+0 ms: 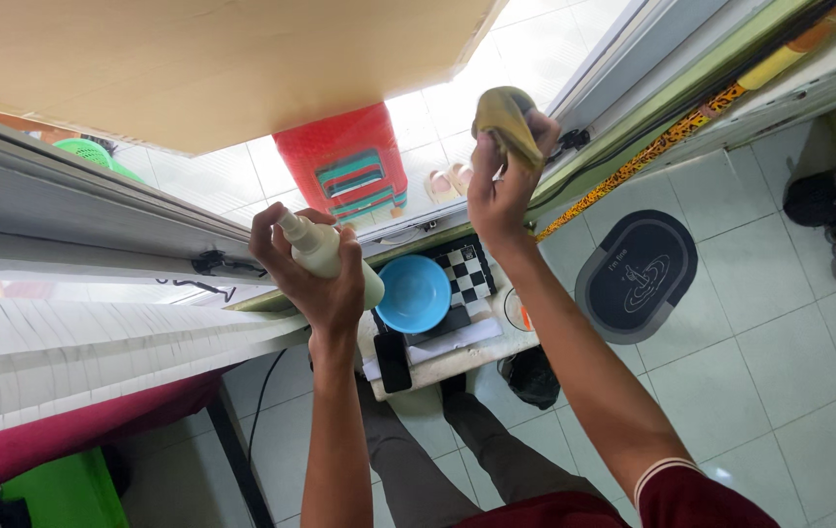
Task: The person sprays a cleaning solution from a bottle onto a yellow cloth and then wipes the frame and handle of a white window.
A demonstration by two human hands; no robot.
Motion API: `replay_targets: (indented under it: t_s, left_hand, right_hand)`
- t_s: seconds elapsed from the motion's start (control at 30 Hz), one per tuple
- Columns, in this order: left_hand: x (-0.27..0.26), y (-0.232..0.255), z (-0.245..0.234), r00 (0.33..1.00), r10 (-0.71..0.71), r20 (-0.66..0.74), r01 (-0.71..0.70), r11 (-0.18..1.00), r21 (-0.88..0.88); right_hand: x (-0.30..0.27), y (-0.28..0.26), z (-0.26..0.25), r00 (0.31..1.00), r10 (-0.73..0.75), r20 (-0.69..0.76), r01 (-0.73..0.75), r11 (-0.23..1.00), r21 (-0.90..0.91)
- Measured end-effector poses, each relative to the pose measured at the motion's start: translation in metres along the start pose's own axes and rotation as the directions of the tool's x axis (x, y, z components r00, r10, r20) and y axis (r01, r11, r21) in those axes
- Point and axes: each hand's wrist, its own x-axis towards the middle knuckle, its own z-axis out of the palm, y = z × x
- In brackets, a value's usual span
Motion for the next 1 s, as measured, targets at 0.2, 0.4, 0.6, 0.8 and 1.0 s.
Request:
replay_targets:
  t_s: [0.2,0.4,0.6,0.8,1.0]
  left_hand:
    - [0.002,0.005,-0.016,0.999,0.034,0.037,-0.036,0.998,0.057]
    - [0.005,0.01,-0.038,0.999,0.041,0.002,-0.041,0.996,0.08]
    - [0.008,0.008,-0.056,0.995,0.097,-0.033,-0.092,0.988,0.128]
    - [0.007,0.004,-0.053,0.996,0.087,-0.035,-0.083,0.993,0.085]
    - [0.008,0.011,-0.036,0.999,0.017,-0.038,-0.018,1.0,-0.023]
  right_hand:
    - [-0.034,-0.006,0.047,0.914,0.387,-0.122,-0.311,0.86,0.404]
    - [-0.015,-0.064,0.074,0.89,0.426,-0.165,-0.272,0.785,0.557]
    - [-0.005,-0.105,0.085,0.997,0.05,-0.06,-0.041,0.989,0.143]
    - [0.001,-0.119,0.08,0.927,-0.239,0.289,0.22,0.971,0.096]
    - [0.014,-0.097,0.062,0.8,-0.43,0.418,0.467,0.884,0.017]
